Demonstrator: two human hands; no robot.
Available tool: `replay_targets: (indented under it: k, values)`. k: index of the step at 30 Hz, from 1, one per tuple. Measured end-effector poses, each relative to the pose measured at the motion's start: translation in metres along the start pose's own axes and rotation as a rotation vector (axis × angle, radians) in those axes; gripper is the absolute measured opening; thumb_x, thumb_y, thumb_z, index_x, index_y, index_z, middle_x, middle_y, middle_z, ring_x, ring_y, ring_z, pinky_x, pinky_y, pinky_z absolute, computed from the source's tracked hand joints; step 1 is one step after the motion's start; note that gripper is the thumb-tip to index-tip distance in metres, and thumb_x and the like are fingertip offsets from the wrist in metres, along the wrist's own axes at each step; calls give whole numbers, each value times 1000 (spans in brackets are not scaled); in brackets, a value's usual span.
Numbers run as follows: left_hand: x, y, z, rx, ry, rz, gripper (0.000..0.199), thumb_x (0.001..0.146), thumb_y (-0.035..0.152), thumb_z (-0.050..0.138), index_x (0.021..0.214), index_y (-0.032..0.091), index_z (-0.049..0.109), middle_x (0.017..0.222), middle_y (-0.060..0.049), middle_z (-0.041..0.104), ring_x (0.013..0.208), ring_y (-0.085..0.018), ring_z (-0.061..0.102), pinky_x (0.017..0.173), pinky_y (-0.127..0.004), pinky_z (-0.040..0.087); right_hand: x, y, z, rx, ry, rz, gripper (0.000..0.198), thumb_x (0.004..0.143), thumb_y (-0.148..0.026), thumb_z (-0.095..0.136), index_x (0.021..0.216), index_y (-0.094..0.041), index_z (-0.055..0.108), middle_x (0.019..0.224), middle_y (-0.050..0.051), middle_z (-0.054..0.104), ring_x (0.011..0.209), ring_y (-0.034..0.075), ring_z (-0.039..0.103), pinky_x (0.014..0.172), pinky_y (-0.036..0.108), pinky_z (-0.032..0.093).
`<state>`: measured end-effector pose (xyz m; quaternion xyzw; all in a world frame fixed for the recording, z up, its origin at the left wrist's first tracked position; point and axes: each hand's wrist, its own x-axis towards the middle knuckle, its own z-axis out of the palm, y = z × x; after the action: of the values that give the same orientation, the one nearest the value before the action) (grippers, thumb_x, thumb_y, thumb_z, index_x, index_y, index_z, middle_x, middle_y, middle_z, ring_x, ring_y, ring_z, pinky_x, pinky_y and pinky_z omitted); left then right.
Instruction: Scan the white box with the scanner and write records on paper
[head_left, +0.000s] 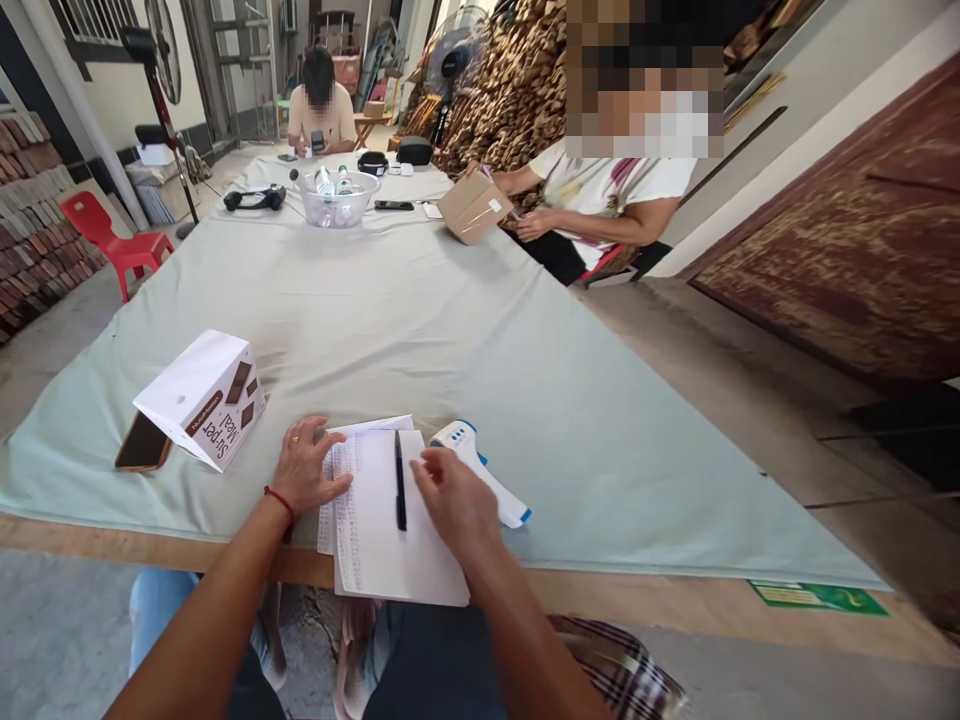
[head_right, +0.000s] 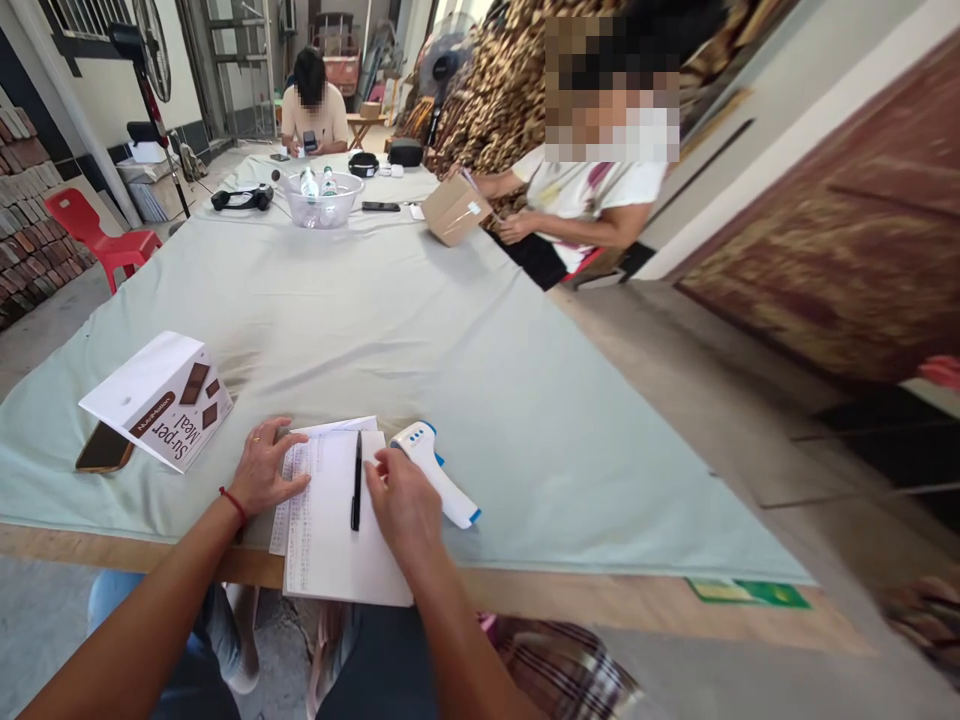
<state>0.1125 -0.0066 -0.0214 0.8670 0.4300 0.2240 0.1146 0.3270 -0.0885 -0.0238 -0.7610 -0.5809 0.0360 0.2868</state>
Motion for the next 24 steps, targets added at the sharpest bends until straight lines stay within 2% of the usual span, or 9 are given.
replay_targets:
  k: [3,6,8,12,15,18,21,24]
  values:
    - [-1,0,1,22,-15,12,50,64,34,74,112,23,62,130,-12,46,126,-32,41,110,-52,26,7,-22,16,-39,-138,56,17,84,-27,59,99,-19,61,76,6,66,67,21,60,57,28,36]
    - [-1,0,3,32,-24,18,50,65,37,74,112,24,63,129,-11,47,126,-32,40,111,-51,25,12,-23,22,-39,-156,9,28,80,-18,55,107,-19,62,78,7,66,68,22,60,57,29,36]
    - [-2,0,4,38,-22,10,50,64,38,73,111,25,63,129,-10,48,126,-32,40,112,-52,24,12,-17,19,110,-107,-63,32,81,-17,47,108,-20,63,80,6,65,72,21,60,61,30,40]
    - [-2,2,6,32,-13,3,50,63,37,74,110,24,64,128,-11,49,127,-32,40,112,-52,23,5,-10,12,592,-33,-157,35,85,-24,38,109,-21,63,87,5,62,79,19,58,72,32,48]
    - [-2,3,6,25,-8,5,50,64,37,73,111,24,64,128,-11,49,127,-32,40,113,-52,23,-1,-14,16,886,-43,-103,35,84,-32,51,117,-22,57,90,4,60,77,17,58,72,33,50]
    - [-3,4,6,40,3,-6,47,67,37,72,111,24,63,127,-10,49,125,-31,41,113,-52,25,-3,-22,25,1059,-28,14,29,84,-44,57,103,-22,58,70,-2,54,61,14,52,60,29,47]
    - [-3,4,7,53,3,-11,46,69,37,71,112,24,62,126,-10,50,125,-31,42,113,-51,24,-4,-27,31,1127,-33,108,39,89,-56,47,96,-21,60,58,-3,49,53,13,47,53,27,41]
    - [-3,5,8,55,5,-8,47,69,37,71,113,24,61,127,-11,50,125,-30,42,114,-51,24,-6,-28,31,1103,-64,154,42,85,-56,51,100,-18,63,66,1,59,61,15,54,57,29,44]
